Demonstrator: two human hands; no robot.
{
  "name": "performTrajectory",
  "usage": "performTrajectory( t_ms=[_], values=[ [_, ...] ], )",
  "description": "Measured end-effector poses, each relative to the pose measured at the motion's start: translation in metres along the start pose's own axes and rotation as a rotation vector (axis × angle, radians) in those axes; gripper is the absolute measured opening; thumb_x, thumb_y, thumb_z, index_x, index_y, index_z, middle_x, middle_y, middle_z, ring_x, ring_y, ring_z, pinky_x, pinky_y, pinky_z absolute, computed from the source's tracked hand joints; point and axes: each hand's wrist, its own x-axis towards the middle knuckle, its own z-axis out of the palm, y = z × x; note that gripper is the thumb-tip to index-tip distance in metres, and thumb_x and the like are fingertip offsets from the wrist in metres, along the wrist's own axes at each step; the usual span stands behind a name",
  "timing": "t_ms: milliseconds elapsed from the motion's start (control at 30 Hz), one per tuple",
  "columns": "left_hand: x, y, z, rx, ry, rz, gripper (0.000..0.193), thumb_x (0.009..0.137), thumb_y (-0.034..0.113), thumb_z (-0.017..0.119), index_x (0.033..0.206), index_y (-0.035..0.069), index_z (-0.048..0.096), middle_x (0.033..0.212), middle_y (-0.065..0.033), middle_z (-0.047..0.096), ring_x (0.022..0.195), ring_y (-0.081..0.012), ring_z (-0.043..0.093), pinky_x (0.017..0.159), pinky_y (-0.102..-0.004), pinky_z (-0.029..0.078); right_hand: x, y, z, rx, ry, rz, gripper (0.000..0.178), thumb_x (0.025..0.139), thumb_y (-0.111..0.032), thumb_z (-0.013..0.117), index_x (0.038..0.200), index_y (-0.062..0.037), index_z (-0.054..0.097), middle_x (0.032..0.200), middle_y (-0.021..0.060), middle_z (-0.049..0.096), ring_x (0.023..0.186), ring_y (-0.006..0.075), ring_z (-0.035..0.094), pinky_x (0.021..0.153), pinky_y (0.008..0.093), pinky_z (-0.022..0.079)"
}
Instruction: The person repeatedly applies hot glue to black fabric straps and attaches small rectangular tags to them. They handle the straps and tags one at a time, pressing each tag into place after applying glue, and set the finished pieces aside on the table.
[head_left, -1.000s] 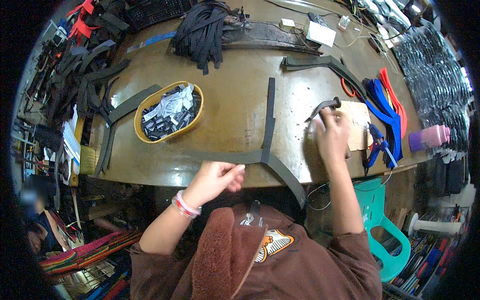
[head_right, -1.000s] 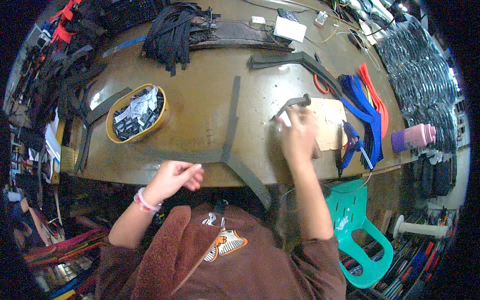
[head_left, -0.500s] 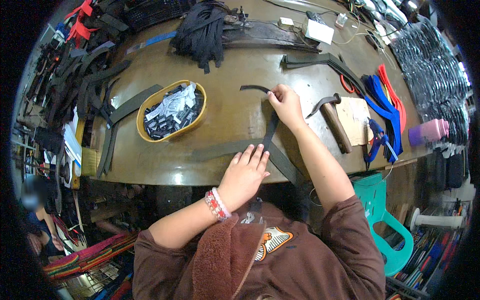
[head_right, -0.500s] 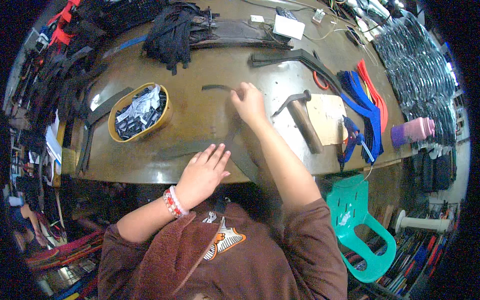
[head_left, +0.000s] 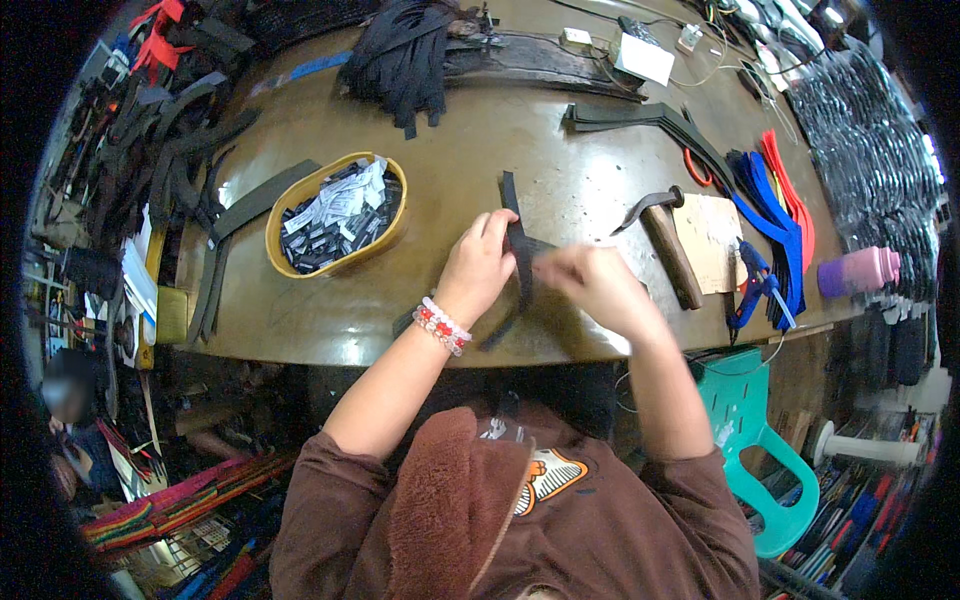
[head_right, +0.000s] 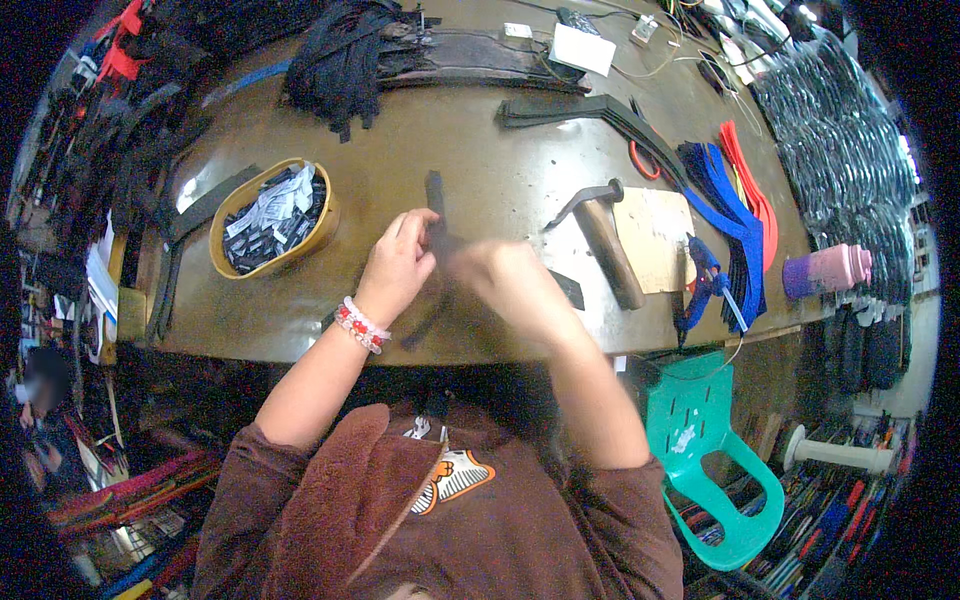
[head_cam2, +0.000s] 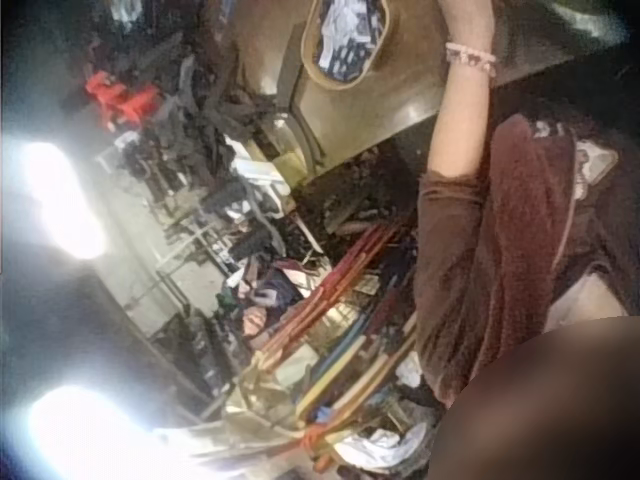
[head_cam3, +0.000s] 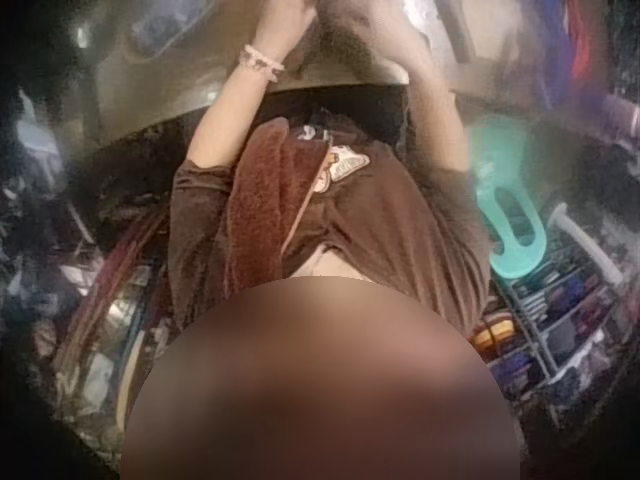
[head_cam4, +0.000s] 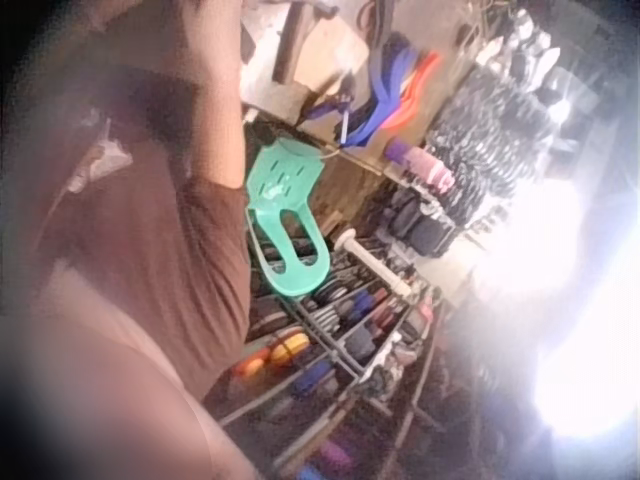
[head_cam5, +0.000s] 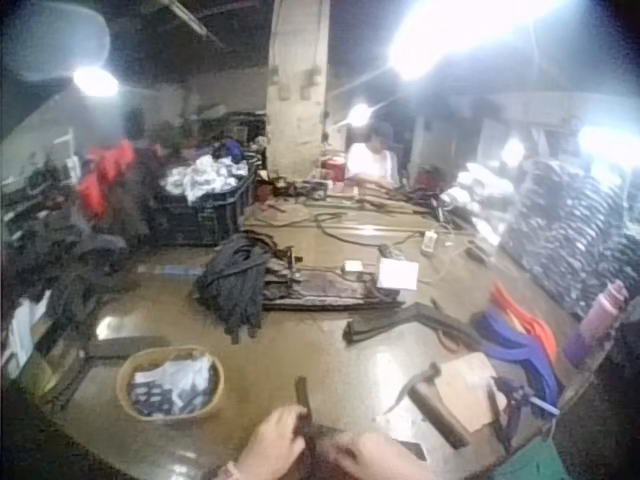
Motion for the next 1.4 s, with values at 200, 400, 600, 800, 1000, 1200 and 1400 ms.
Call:
performTrajectory(
  t_ms=[200,400,600,800,1000,1200,1400],
  values=[
    [0.006,0.007,-0.007,0.118,-0.057,0.015,0.023,0.075,-0.008,0.054,0.096,0.002,0.057,0.086,-0.0119,0.051,0.076,-0.0278,0.056,0.071,-0.0359,0.049,0.021,0.041,0.073,-0.242,0.501,-0.042,0.024,0.077,-0.001,0.062,0.101,0.0004,0.066,0.093,0.0142,0.059,0.087,0.0323,0.055,0.081,0.0386,0.046],
    [-0.007,0.018,-0.029,0.065,-0.368,0.061,0.018,0.072,-0.01,0.052,0.086,-0.001,0.059,0.093,-0.0171,0.049,0.089,-0.0319,0.053,0.082,-0.0367,0.046,0.014,0.039,0.07,-0.326,0.477,-0.054,0.027,0.076,-0.001,0.062,0.104,-0.0005,0.065,0.094,0.0151,0.058,0.087,0.0327,0.055,0.08,0.0392,0.047],
    [-0.013,0.013,-0.032,0.055,-0.413,0.191,0.014,0.068,-0.001,0.06,0.08,0.005,0.062,0.095,-0.0138,0.049,0.097,-0.0317,0.049,0.088,-0.0399,0.042,0.017,0.026,0.069,-0.387,0.37,0.023,0.04,0.077,-0.003,0.055,0.116,-0.0046,0.061,0.096,0.0157,0.057,0.091,0.0331,0.054,0.082,0.0398,0.046],
    [-0.004,0.011,-0.104,-0.096,-0.661,0.179,0.023,0.079,0.006,0.063,0.1,0.01,0.068,0.12,-0.0184,0.053,0.119,-0.0339,0.046,0.097,-0.0408,0.04,0.015,0.026,0.076,-0.422,0.437,0.003,0.04,0.074,0.003,0.054,0.113,-0.0043,0.062,0.096,0.0153,0.055,0.09,0.0328,0.053,0.081,0.0398,0.046],
    [0.015,-0.066,-0.197,0.828,-0.061,-0.359,0.019,0.08,0.004,0.058,0.099,0.003,0.063,0.097,-0.0165,0.066,0.089,-0.0349,0.063,0.077,-0.043,0.051,0.017,0.035,0.084,-0.296,0.623,-0.023,0.026,0.084,0.002,0.05,0.108,-0.0011,0.056,0.091,0.0148,0.058,0.085,0.0321,0.056,0.078,0.0403,0.046],
    [0.009,-0.077,-0.207,0.23,0.417,-0.236,0.012,0.084,0.002,0.061,0.096,0.0,0.062,0.092,-0.0117,0.068,0.076,-0.0209,0.066,0.066,-0.0311,0.055,0.013,0.021,0.068,-0.118,0.681,-0.024,0.024,0.084,0.003,0.056,0.107,0.0002,0.057,0.086,0.0128,0.06,0.079,0.023,0.061,0.072,0.0321,0.049],
    [-0.007,0.034,-0.116,-1.189,0.461,-0.589,0.036,0.087,0.003,0.062,0.12,0.004,0.048,0.102,-0.005,0.062,0.088,-0.0095,0.059,0.075,-0.0219,0.048,0.029,-0.054,0.065,1.203,0.378,-0.045,0.04,0.085,-0.006,0.066,0.122,0.0025,0.052,0.11,0.0103,0.059,0.102,0.0169,0.058,0.087,0.0304,0.05]
  ],
)
